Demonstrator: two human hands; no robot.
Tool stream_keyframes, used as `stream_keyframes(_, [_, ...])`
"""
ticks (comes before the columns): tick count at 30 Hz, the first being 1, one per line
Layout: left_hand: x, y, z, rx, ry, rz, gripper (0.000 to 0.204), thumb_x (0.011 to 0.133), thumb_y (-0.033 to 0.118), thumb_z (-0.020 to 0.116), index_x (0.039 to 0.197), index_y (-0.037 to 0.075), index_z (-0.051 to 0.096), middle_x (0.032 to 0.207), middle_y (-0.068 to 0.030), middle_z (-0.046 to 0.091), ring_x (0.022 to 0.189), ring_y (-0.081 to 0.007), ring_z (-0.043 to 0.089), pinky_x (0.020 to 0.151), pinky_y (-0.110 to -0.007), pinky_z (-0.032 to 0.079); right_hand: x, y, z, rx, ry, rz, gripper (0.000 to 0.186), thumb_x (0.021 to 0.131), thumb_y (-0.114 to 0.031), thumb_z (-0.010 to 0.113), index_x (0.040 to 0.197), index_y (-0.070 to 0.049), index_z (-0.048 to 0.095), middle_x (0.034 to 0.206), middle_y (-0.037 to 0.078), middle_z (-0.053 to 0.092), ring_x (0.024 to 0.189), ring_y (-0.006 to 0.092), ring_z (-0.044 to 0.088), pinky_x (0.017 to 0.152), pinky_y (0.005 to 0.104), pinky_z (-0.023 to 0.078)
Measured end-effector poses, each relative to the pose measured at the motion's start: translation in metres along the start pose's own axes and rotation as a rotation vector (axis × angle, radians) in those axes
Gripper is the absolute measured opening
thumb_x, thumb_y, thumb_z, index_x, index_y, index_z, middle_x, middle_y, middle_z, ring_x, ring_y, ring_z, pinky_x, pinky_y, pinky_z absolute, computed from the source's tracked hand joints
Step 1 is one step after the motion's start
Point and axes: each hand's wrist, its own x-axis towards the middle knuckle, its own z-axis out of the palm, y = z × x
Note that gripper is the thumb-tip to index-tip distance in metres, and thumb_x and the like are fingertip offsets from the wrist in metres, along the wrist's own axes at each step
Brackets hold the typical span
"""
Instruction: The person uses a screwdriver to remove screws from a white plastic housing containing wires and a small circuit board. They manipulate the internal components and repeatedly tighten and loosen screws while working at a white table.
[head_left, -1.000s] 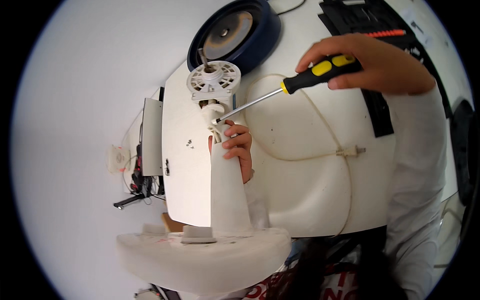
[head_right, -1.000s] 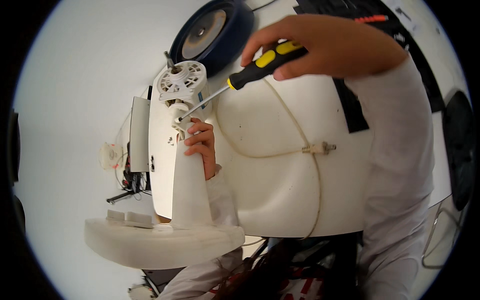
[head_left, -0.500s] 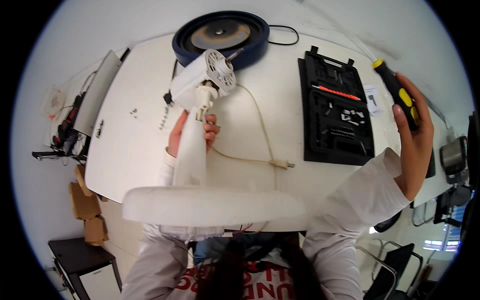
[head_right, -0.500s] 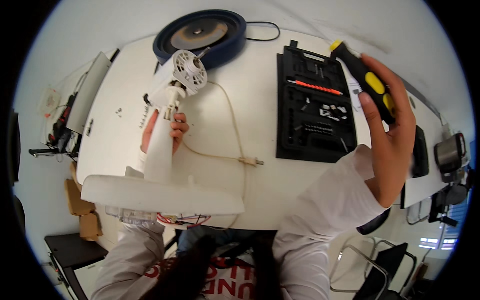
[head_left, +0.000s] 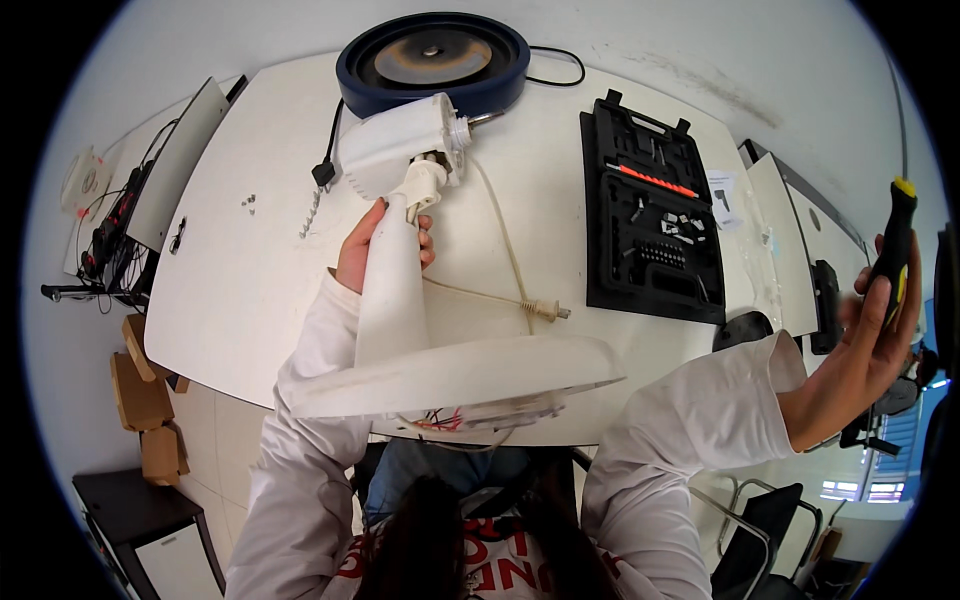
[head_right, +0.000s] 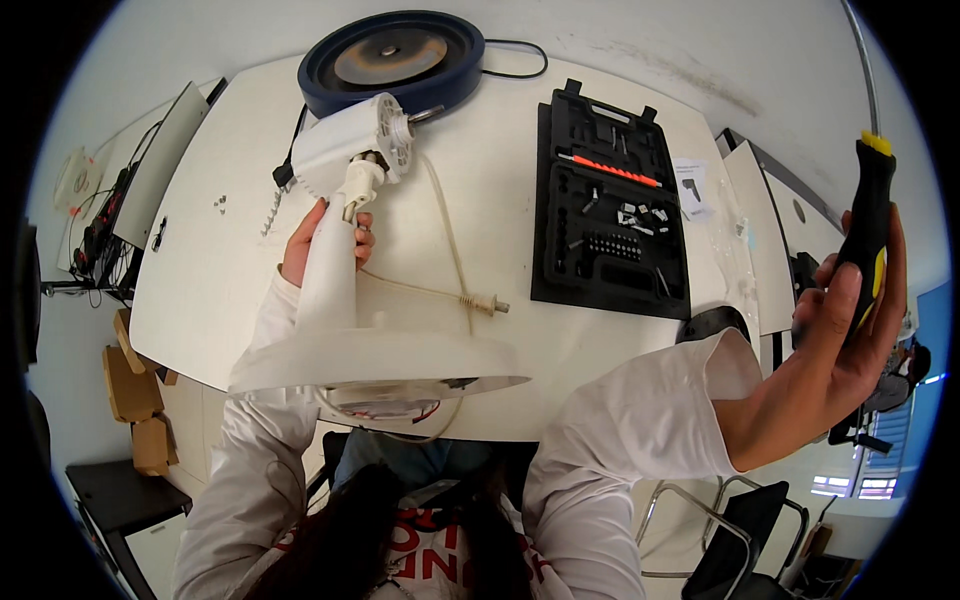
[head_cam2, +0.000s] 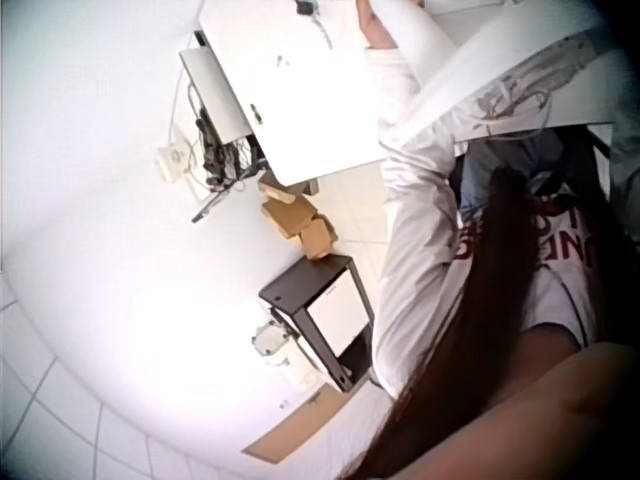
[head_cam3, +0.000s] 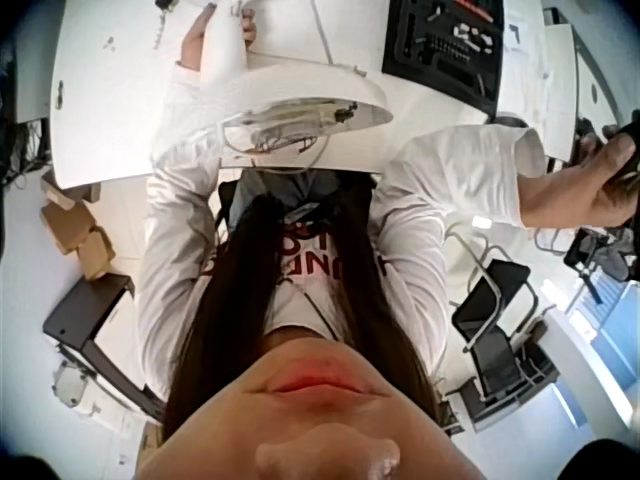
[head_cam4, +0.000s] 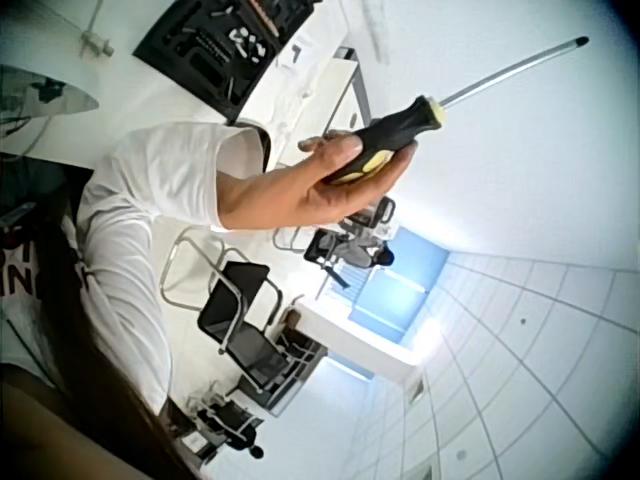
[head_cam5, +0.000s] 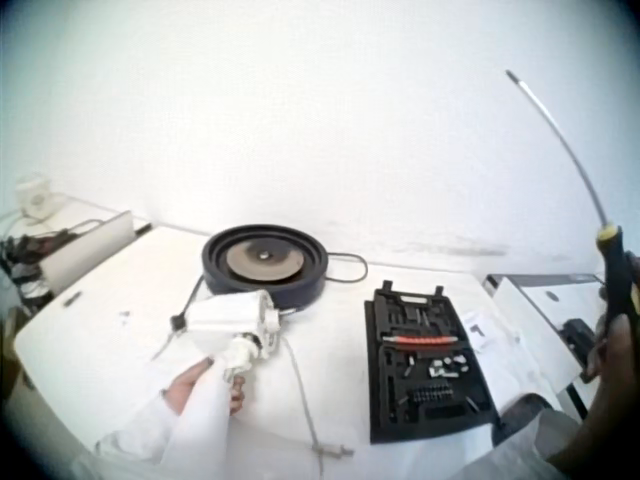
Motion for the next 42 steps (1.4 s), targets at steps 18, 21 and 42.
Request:
stream_keyframes(18, [0.01,-0.003,-0.007,0.385,0.106,-0.002,0.043,0.093,0.04,0.041,0.108,0.0,0.05,0.087,-0.012,0.058,0.07,-0.0211,0.058,0.065,-0.033,0.05,-0.056,-0.009,-0.029,0.167,0.051,0.139,0.04,0.09,-0.021,0.052,0.126,-0.005,0.046,0.106,0.011,0.059,0.073,0.0064,0.05,0.054,0.0161,0.036])
stream_keyframes(21, [0.014,-0.008,0.004,0.431,0.18,-0.016,0.042,0.091,0.04,0.045,0.104,0.0,0.052,0.081,-0.0111,0.06,0.068,-0.0204,0.06,0.064,-0.032,0.051,-0.096,-0.008,-0.046,0.291,-0.026,0.342,0.043,0.09,-0.022,0.053,0.128,-0.005,0.044,0.107,0.012,0.057,0.072,0.0067,0.05,0.052,0.0156,0.034])
stream_keyframes(42, [-0.111,0.049,-0.003,1.567,0.604,0.78,0.023,0.073,0.009,0.066,0.096,0.004,0.063,0.086,-0.0052,0.063,0.076,-0.012,0.058,0.066,-0.024,0.046,-0.215,0.003,-0.079,0.404,0.042,0.806,0.039,0.093,-0.025,0.048,0.128,-0.008,0.042,0.106,0.005,0.057,0.068,0.0043,0.043,0.05,0.0167,0.028])
